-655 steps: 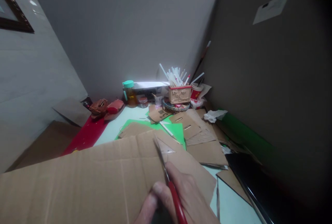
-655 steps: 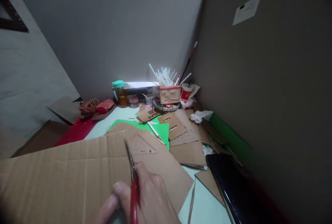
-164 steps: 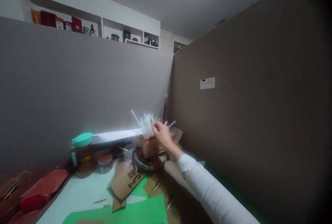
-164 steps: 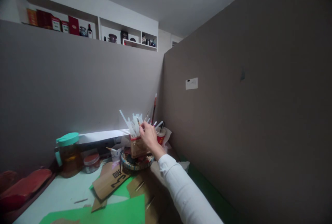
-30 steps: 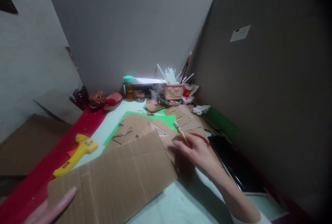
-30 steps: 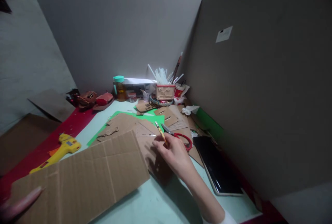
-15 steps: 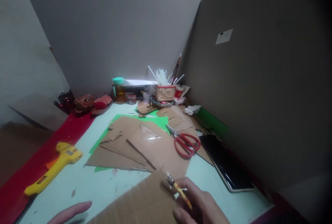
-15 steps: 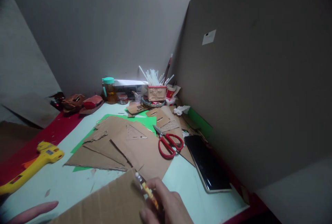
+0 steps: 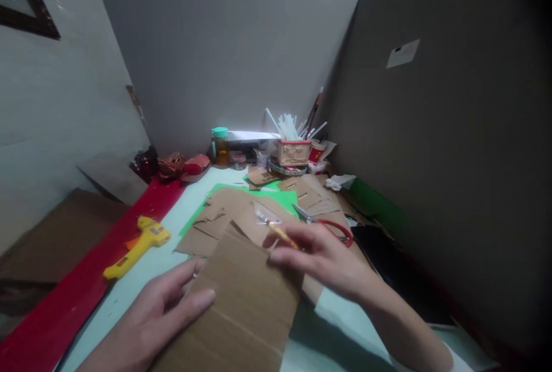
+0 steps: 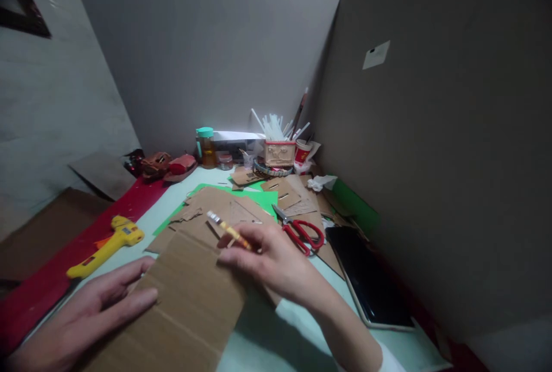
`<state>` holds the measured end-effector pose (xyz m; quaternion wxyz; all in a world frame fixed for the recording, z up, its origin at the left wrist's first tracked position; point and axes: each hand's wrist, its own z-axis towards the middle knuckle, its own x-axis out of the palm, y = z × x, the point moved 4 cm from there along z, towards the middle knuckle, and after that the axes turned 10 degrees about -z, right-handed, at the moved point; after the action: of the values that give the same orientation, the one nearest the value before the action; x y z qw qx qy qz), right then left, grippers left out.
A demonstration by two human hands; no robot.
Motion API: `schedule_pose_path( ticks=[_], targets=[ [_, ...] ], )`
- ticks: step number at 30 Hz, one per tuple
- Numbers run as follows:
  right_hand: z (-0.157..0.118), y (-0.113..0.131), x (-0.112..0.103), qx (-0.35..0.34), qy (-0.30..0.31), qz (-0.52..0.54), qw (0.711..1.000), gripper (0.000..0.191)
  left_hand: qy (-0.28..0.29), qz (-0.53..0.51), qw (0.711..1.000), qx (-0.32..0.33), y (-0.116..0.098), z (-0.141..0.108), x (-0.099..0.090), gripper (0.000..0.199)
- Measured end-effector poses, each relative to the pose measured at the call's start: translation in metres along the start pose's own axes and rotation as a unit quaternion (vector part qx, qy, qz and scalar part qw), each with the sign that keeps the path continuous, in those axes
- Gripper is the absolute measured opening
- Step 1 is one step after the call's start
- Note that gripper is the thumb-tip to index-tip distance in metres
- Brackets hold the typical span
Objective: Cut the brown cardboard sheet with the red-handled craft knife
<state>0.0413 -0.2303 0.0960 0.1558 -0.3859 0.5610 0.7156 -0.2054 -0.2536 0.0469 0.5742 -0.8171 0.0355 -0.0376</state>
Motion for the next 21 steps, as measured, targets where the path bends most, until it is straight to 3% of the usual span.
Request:
schedule_pose_path(
  ticks=[5, 9, 14, 21],
  targets=[
    [0.045, -0.033, -0.004, 0.078, -0.080, -0.187, 0.976, 0.025, 0.023, -0.118, 0.993, -0.010, -0.003, -0.003, 0.000, 0.080],
    [0.072, -0.057, 0.012, 0.132, -0.051, -0.323, 0.936, 0.027, -0.057, -0.133, 0.989, 0.015, -0.001, -0.002, -0.007, 0.074],
    [0.075, -0.056, 0.020, 0.139, -0.021, -0.395, 0.908, 0.026, -0.077, -0.156, 0.985, 0.012, -0.008, 0.000, -0.006, 0.081],
    [0.074, -0.057, 0.021, 0.132, -0.018, -0.414, 0.900, 0.024, -0.080, -0.197, 0.977, -0.024, -0.006, 0.009, -0.004, 0.077]
  ],
)
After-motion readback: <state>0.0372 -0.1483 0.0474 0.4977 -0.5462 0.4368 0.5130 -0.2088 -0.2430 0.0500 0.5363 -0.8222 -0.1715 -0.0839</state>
